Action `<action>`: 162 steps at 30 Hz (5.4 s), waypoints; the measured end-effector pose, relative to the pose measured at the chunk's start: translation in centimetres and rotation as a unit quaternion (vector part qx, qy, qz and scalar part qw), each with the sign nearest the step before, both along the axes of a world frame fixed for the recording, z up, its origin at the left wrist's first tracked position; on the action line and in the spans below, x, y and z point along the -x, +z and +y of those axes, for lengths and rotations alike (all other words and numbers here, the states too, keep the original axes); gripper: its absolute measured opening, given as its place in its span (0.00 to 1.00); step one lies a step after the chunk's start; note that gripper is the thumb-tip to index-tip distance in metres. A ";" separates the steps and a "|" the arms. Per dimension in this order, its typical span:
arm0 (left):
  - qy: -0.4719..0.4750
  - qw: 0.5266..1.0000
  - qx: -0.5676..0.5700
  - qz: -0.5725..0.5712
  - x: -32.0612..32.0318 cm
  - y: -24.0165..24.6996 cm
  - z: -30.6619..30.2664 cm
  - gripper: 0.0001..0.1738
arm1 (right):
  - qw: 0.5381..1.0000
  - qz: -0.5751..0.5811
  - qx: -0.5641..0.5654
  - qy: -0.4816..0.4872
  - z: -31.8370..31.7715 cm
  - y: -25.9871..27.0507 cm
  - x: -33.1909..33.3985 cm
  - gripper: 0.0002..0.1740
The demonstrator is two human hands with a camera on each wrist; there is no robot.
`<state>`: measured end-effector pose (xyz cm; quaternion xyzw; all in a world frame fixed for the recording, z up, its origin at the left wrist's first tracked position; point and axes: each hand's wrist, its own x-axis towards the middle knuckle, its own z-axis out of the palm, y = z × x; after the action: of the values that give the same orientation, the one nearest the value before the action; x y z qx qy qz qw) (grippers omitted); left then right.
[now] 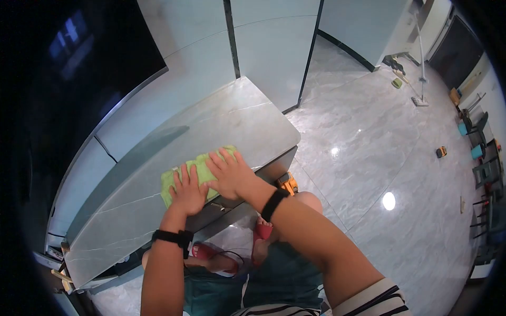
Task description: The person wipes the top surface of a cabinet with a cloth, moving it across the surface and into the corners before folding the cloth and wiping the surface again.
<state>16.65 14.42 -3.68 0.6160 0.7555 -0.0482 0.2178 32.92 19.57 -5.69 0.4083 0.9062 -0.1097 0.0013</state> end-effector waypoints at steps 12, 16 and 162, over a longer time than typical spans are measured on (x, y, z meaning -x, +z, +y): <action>0.034 0.999 0.019 0.019 3.5 -1.1 14.8 0.45 | 0.997 0.021 -0.004 -0.080 14.0 -0.6 4.5 0.38; 0.046 0.999 0.006 0.003 4.4 -0.7 18.0 0.42 | 0.997 -0.001 0.030 -0.071 18.1 0.2 6.1 0.39; -0.120 0.990 -0.032 -0.066 -7.6 -0.6 4.7 0.40 | 0.997 -0.050 -0.009 -0.056 3.2 0.2 -7.1 0.38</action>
<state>24.29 19.16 -4.33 0.7106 0.6615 -0.0090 0.2395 39.99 22.72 -5.52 0.4634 0.8817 -0.0812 0.0364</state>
